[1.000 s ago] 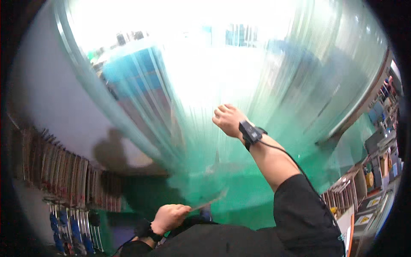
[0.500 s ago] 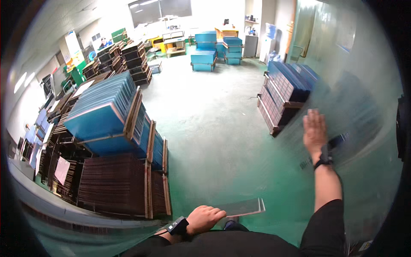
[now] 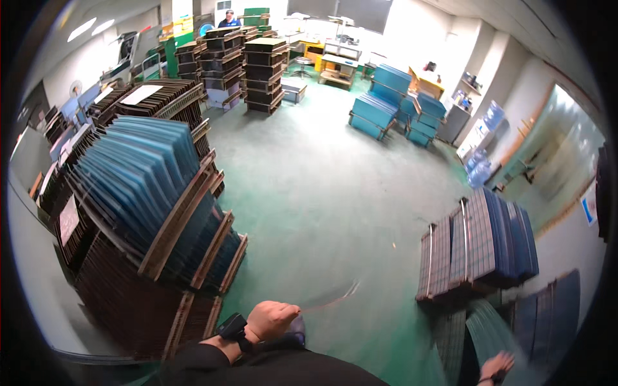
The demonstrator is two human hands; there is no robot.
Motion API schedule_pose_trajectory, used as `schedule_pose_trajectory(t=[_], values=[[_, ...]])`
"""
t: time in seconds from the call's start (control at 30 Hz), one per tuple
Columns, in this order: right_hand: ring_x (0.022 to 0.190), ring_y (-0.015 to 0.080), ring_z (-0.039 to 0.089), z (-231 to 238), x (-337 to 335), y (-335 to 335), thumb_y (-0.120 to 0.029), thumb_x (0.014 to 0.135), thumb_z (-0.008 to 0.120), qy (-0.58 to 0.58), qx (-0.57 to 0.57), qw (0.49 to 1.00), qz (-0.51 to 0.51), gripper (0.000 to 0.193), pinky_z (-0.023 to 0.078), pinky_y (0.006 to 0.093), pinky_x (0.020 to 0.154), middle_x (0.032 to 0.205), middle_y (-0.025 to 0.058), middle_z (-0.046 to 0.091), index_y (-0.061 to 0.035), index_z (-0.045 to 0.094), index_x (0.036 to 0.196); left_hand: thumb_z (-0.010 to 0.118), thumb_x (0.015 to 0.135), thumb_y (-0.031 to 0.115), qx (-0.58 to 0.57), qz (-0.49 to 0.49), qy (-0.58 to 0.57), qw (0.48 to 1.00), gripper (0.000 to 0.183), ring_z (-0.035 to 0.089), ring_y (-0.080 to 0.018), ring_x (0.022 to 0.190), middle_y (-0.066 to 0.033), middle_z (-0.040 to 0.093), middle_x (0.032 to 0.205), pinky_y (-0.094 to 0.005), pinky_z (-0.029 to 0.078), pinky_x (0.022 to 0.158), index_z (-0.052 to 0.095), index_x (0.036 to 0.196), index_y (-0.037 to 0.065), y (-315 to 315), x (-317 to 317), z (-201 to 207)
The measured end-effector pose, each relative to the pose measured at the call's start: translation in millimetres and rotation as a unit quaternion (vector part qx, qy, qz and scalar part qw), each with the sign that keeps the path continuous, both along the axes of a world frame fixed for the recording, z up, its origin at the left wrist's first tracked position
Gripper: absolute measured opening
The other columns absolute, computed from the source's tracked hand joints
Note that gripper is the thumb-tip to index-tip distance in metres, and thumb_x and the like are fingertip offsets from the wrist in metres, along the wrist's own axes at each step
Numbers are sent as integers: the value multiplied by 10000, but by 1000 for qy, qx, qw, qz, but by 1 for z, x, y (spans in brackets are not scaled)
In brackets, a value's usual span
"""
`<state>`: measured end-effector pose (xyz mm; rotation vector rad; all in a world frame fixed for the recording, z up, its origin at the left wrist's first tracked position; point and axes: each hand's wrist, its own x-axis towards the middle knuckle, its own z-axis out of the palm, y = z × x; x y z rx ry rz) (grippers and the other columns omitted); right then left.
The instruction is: Organizing and placing circuit boards into metal storage racks.
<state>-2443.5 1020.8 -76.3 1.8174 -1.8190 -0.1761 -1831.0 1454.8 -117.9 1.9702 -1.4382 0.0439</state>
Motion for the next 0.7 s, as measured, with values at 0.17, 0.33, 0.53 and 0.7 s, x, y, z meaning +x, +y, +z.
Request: schedule_pose_trajectory(t=[0.17, 0.33, 0.53, 0.7], values=[[974, 486, 650, -128, -12, -42, -242, 806, 566, -140, 239, 953, -120, 363, 516, 522, 814, 978, 290, 701, 57, 706, 958, 702, 868, 145, -11, -21, 77, 997, 154, 671, -339, 748, -125, 681, 812, -395, 543, 640, 657, 1002, 85, -144, 116, 15], [1143, 458, 591, -221, 147, -159, -237, 844, 628, -344, 324, 881, 21, 455, 464, 477, 973, 1168, 310, 653, 70, 637, 1181, 694, 927, 157, 59, 77, 201, 975, 193, 674, -273, 732, -109, 691, 833, -344, 540, 687, 635, 1077, 50, -270, 222, 18], [1050, 408, 639, -214, 591, -388, -225, 893, 599, -423, 415, 739, 321, 426, 503, 403, 910, 1065, 262, 661, 56, 564, 1212, 631, 968, 57, -173, 74, 567, 802, 336, 585, -125, 1098, -79, 649, 1215, -302, 462, 973, 542, 1281, -26, -369, 375, 12], [1024, 245, 668, -80, 995, -367, -389, 1070, 390, -677, 675, 267, 124, 476, 548, 367, 865, 1176, 111, 687, -29, 565, 1328, 560, 973, 14, -303, 116, 589, 740, 436, 581, -187, 1185, -115, 602, 1317, -334, 462, 1039, 460, 1395, -26, -383, 506, 43]])
